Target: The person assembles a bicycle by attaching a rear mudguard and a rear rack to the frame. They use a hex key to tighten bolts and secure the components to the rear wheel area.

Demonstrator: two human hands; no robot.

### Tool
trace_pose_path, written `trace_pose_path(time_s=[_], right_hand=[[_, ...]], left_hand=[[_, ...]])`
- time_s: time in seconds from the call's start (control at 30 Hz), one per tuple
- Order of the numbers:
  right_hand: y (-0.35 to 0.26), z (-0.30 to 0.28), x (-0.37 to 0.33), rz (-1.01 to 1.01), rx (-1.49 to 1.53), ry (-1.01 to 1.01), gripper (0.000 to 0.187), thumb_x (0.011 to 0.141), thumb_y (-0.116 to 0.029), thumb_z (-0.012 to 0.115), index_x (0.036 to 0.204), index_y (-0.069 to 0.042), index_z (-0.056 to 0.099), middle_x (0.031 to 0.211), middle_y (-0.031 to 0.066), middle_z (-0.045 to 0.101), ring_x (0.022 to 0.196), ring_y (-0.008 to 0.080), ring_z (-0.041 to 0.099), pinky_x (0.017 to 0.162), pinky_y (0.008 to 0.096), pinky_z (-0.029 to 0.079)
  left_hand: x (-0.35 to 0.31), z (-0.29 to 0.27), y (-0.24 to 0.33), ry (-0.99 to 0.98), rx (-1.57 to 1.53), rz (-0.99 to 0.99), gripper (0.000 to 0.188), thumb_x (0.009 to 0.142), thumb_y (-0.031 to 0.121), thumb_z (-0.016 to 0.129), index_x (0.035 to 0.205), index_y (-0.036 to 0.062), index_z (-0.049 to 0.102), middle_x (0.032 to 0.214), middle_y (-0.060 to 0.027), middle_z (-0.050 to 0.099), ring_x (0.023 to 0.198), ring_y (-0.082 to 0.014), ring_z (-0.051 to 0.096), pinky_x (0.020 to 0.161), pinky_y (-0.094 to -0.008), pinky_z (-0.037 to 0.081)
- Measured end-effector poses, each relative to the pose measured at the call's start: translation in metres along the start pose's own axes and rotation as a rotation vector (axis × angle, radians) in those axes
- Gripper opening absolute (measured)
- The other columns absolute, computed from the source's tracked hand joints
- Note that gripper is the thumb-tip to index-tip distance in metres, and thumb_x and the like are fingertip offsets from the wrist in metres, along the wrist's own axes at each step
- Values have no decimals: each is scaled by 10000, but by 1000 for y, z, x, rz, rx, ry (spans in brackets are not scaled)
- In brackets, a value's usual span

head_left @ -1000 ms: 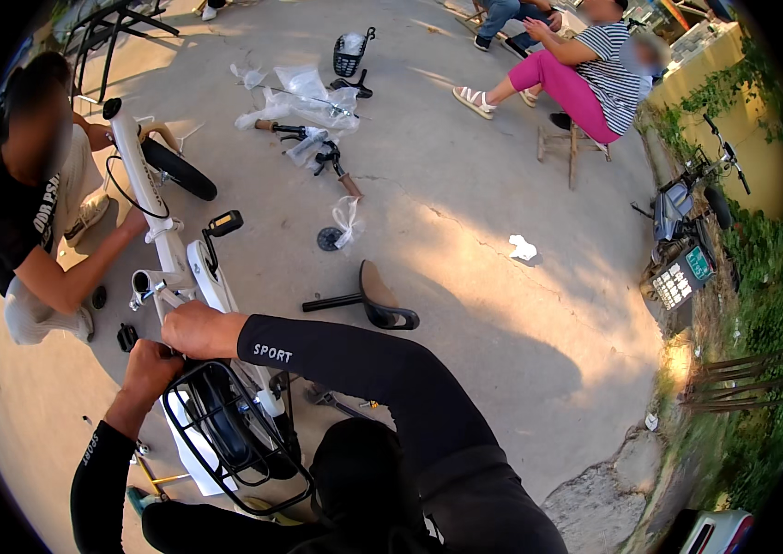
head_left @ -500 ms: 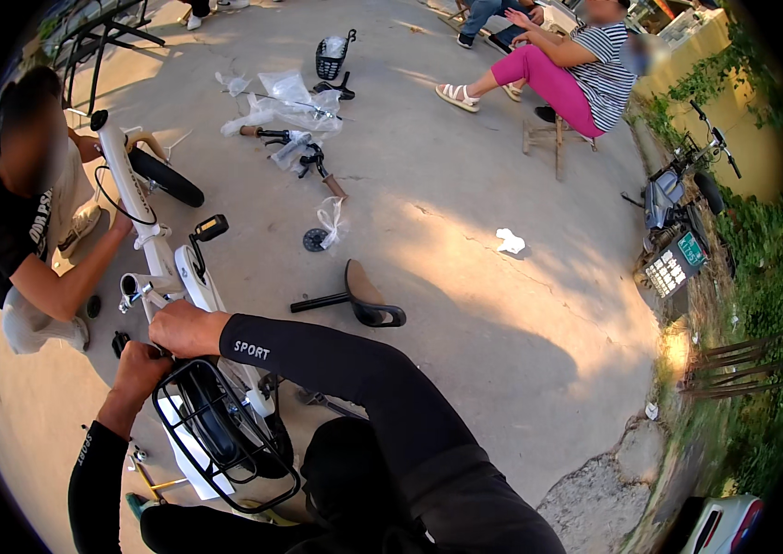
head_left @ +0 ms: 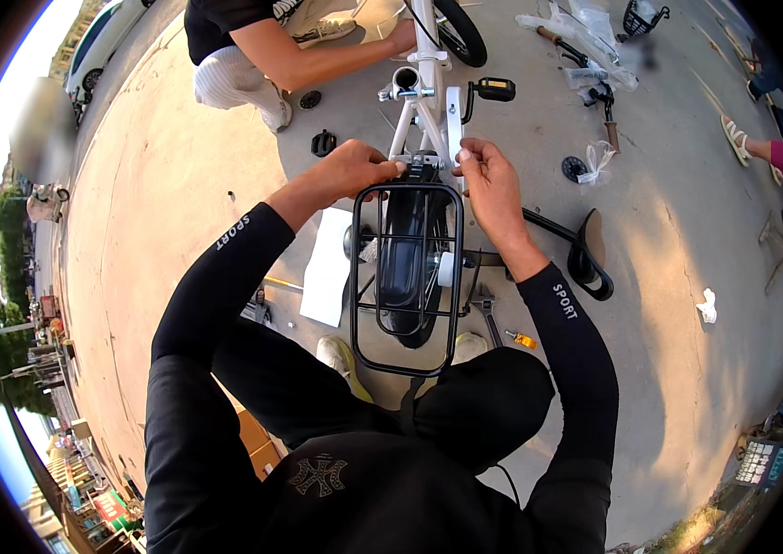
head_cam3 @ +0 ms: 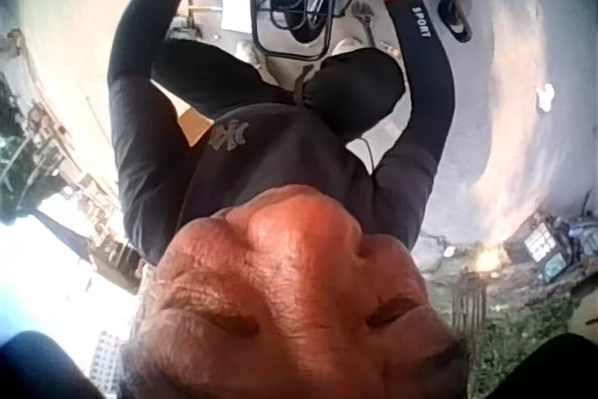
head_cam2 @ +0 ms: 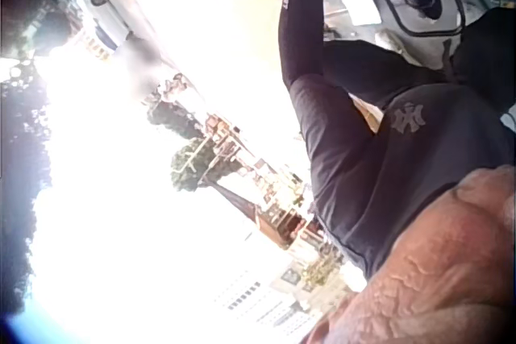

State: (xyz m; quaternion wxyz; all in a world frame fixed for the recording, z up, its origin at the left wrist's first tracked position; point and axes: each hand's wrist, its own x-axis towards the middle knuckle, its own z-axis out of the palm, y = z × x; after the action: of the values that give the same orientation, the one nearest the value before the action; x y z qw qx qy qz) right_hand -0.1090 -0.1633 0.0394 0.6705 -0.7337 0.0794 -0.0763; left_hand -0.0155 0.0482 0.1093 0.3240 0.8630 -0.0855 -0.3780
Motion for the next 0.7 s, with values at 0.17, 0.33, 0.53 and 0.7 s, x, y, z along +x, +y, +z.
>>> trace_pose_path(time_s=[0.17,0.33,0.53,0.7], right_hand=[[11,10,-49,43,40,29,362,1039,-261,548,1209,56,589,1026,164,701,919,206,679,822,294,513],[1,3,-63,148,122,-87,373,1037,-287,576,1189,53,597,926,55,653,820,94,560,751,245,467],[-8,0,-71,25,14,-152,279,998,-241,639,1093,20,666,839,-20,616,799,55,530,712,218,443],[-7,-31,-90,124,-269,-243,219,992,-174,620,1097,9,682,856,24,673,788,76,591,714,240,476]], left_hand=[[-14,11,-20,32,-260,-40,383,1054,247,486,1285,-40,592,1045,-90,691,922,-116,663,752,-264,548],[-10,27,-34,138,-388,178,412,1040,228,516,1351,-40,548,1159,-121,661,1059,-165,624,880,-299,516],[8,27,-40,206,-545,212,450,1038,260,510,1381,-30,527,1276,-143,614,1228,-207,554,1012,-345,451],[38,43,-54,53,-824,291,592,1051,409,486,1385,-79,496,1310,-144,594,1207,-207,559,1038,-335,441]])
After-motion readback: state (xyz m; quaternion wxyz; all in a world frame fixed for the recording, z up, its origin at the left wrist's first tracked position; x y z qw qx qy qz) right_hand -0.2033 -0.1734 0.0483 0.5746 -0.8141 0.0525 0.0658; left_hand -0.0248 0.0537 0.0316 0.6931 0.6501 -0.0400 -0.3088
